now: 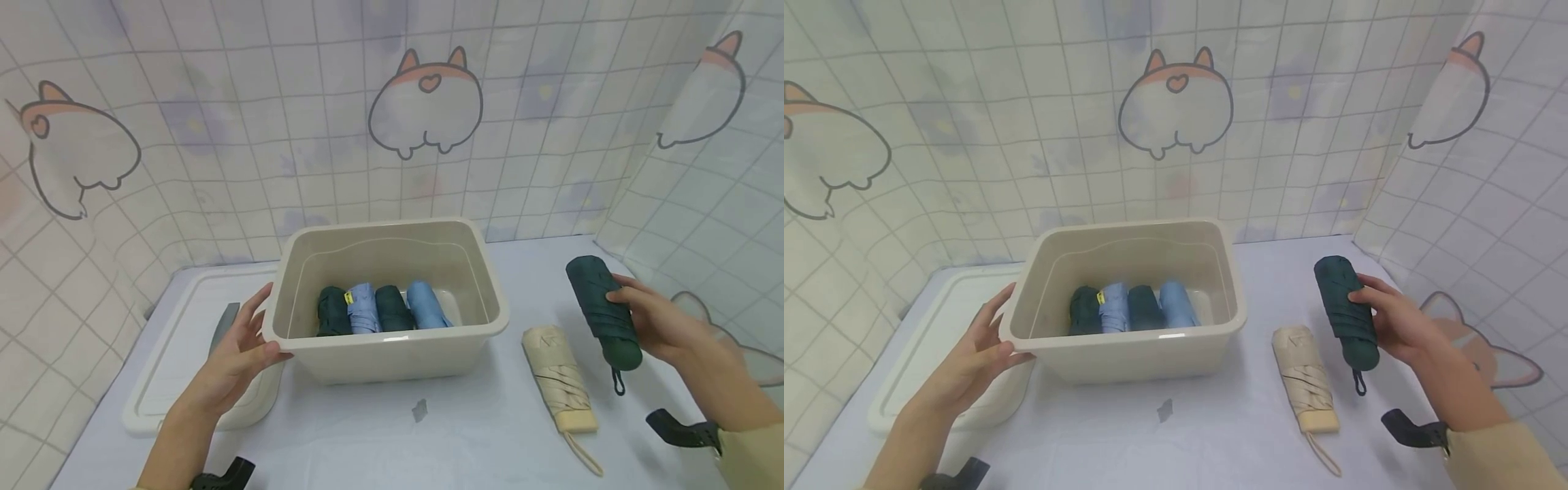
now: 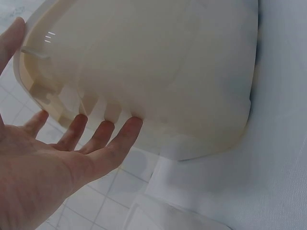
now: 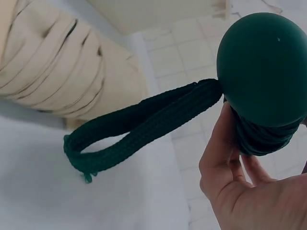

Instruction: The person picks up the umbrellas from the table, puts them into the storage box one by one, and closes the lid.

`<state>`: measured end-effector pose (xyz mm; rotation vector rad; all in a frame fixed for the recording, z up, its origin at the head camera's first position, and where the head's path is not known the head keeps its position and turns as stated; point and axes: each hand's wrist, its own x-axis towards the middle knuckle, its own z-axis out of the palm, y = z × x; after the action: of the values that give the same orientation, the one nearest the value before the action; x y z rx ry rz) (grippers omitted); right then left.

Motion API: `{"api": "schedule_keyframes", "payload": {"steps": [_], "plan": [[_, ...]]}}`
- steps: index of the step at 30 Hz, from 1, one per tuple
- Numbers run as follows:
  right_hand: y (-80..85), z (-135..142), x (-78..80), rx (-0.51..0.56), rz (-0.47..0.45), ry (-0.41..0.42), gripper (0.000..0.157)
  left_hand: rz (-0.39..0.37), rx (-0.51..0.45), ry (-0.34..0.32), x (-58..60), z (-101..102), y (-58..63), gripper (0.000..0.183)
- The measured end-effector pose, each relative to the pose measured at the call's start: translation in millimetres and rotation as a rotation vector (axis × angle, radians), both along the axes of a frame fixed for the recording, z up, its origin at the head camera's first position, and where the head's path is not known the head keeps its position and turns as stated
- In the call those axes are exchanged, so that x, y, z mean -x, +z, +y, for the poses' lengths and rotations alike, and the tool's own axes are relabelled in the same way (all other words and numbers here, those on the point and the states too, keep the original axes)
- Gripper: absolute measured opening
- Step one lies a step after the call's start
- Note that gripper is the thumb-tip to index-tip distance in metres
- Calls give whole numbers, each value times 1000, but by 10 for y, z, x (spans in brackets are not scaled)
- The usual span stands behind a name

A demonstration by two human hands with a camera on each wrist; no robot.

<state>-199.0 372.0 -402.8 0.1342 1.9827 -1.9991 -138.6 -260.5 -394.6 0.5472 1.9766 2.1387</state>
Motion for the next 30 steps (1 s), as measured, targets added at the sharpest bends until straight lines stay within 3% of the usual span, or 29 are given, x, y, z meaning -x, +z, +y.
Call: {"api": "schedule_keyframes", "payload": {"steps": [18,30], "plan": [[565,-402,256,53,49,57,70,5,-15,-11,13,-20,-26,83],[956,-793,433,13,66,110,72,5,-3,-3,10,-20,-24,83]]}}
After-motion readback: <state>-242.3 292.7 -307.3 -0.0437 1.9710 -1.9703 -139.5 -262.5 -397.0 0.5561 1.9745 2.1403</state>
